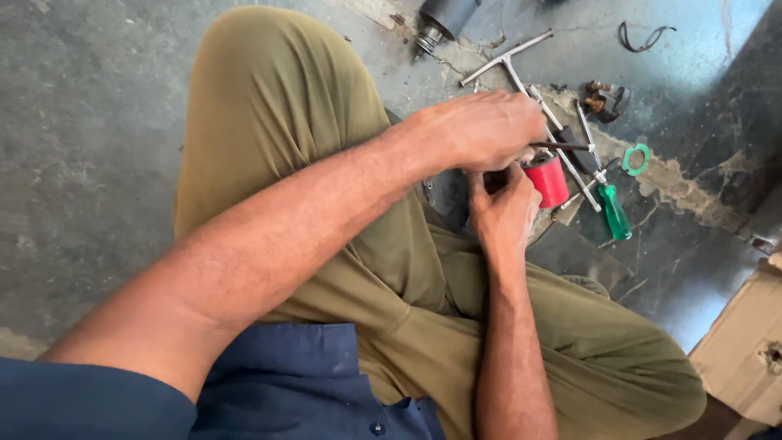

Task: The person sits on the floor and uses pliers to repeatedly pull and adjust wires on a small cylindrical electrical component. Various tools and parts are scattered on the floor around them. The person continues this repetitive pulling action throughout the clip.

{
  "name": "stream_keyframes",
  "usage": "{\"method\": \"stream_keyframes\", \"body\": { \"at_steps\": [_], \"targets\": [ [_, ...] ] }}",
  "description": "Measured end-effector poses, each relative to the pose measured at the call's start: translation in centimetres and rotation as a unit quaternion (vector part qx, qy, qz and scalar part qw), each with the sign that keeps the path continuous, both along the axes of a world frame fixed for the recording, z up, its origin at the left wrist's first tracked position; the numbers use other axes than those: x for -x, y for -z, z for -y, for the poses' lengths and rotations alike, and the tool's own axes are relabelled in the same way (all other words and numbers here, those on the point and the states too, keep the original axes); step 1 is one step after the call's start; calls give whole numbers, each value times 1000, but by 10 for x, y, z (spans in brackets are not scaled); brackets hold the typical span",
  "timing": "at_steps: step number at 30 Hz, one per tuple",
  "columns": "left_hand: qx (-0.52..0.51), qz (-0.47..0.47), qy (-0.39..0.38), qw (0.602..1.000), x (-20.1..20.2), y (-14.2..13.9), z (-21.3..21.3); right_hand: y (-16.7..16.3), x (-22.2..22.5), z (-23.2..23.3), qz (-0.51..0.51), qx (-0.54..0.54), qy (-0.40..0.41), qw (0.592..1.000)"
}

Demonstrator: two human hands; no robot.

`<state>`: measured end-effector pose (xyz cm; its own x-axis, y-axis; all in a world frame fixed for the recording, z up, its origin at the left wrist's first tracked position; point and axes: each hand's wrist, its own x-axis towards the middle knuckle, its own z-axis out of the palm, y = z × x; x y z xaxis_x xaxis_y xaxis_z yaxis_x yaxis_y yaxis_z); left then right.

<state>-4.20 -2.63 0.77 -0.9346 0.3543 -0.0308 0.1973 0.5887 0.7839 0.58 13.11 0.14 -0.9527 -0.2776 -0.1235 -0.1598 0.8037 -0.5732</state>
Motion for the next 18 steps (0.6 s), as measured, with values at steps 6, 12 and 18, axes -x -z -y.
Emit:
{"method": "stream_keyframes", "body": {
  "at_steps": [6,12,18],
  "targets": [
    [-12,-88,-17,996,1,-4,6,-3,8,6,22,-26,14,999],
    [-1,-124,-26,992,2,2,3,1,12,4,41,-24,24,999],
    [26,-138,-7,990,1,8,2,6,13,0,25,-38,17,999]
  ]
}}
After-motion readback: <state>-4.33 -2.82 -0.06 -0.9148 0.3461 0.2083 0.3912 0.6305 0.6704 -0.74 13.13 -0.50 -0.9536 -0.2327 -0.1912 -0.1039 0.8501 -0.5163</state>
